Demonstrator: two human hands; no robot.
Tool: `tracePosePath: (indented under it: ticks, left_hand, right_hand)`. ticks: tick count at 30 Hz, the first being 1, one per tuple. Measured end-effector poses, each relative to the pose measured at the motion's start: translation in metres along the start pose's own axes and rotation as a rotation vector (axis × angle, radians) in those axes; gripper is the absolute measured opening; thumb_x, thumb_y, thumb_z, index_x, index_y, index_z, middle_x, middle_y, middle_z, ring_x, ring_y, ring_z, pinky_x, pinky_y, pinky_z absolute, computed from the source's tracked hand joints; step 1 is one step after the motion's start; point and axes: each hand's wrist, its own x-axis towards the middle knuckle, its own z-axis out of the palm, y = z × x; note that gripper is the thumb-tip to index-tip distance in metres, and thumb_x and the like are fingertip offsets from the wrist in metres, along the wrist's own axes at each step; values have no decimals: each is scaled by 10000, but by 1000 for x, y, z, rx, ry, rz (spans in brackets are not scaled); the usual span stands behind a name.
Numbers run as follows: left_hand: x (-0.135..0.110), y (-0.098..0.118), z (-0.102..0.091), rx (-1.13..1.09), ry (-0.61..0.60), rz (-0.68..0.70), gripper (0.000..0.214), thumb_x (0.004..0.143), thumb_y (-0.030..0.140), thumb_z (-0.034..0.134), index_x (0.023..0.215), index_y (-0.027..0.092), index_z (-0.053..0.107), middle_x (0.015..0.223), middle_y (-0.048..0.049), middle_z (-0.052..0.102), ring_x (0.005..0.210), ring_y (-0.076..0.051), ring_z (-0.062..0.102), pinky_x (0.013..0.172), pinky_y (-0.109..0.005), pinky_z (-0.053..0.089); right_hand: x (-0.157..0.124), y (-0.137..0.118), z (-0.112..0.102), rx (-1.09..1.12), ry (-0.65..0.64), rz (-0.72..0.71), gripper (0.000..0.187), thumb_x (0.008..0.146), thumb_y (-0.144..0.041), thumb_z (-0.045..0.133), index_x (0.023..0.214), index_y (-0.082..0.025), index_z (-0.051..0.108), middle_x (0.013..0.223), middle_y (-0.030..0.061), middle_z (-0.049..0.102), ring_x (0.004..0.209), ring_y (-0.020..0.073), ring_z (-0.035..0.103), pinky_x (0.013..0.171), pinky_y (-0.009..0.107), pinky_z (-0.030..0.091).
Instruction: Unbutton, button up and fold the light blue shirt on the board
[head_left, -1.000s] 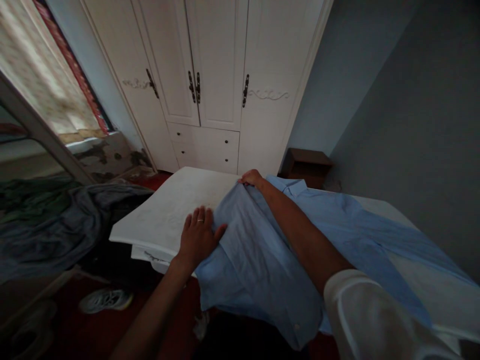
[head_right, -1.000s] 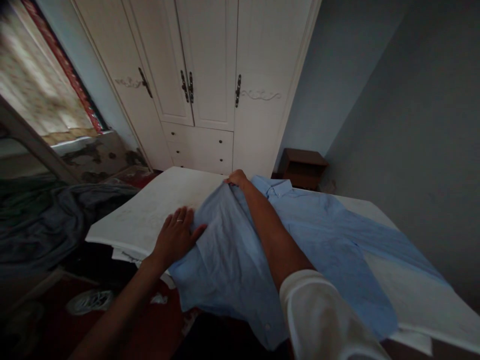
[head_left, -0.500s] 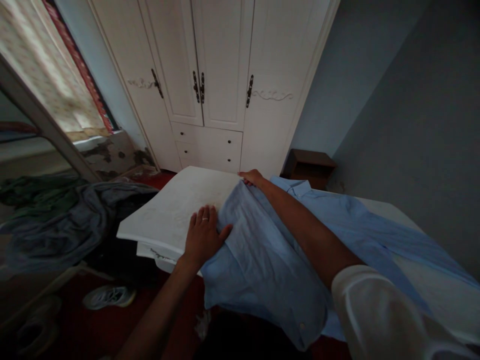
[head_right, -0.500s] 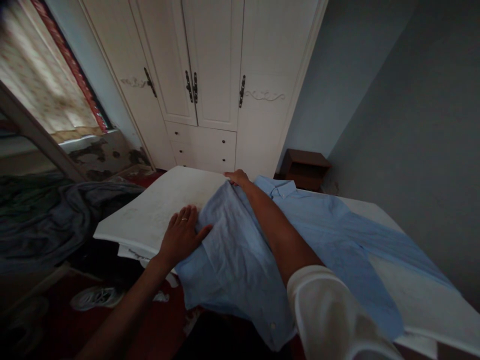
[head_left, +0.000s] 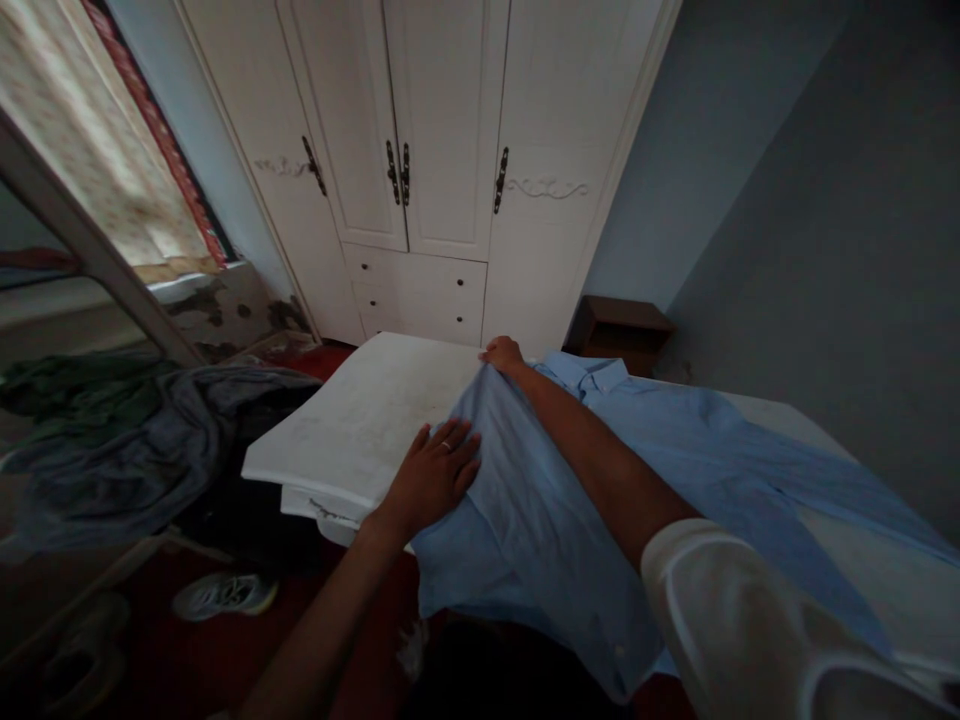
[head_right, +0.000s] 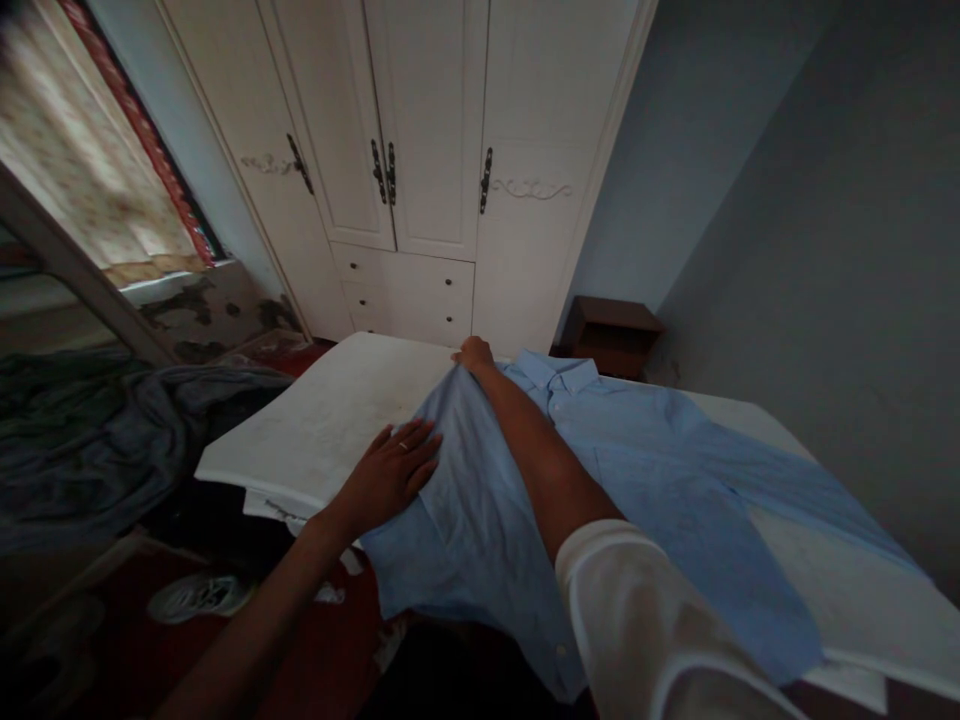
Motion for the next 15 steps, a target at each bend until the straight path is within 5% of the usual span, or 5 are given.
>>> tracePosePath:
  ticks: [4,8,15]
  left_hand:
    - [1,-3,0,-14,0,-19,442,982,411,344,1350,245,527,1467,-62,467,1387,-245,376,1143,-520,282]
    - [2,-5,0,-7,-32,-20,460,978,432,330,1364,260,510,1475,-52,460,1391,-234,369,1151,-499,269]
    - [5,-12,4,-1,3,-14,578,957,504,336,1394,151,473,1521,-173,354,1382,-269,385,1141,-493,289]
  right_hand:
    - [-18,4,-13,57,-20,-77,241,920,-319,543,929,-142,707,1004,83,718,990,178,649,850,240,453]
    - [-55,12,-29,93,-8,-179,289,916,-347,558,1103,-147,652,1129,78,682,1041,164,618,895,235,429]
    - [-174,69,-63,153,-72,-513,397,888,-364,587,1228,-160,586,1227,119,627,1114,221,595,987,362,432]
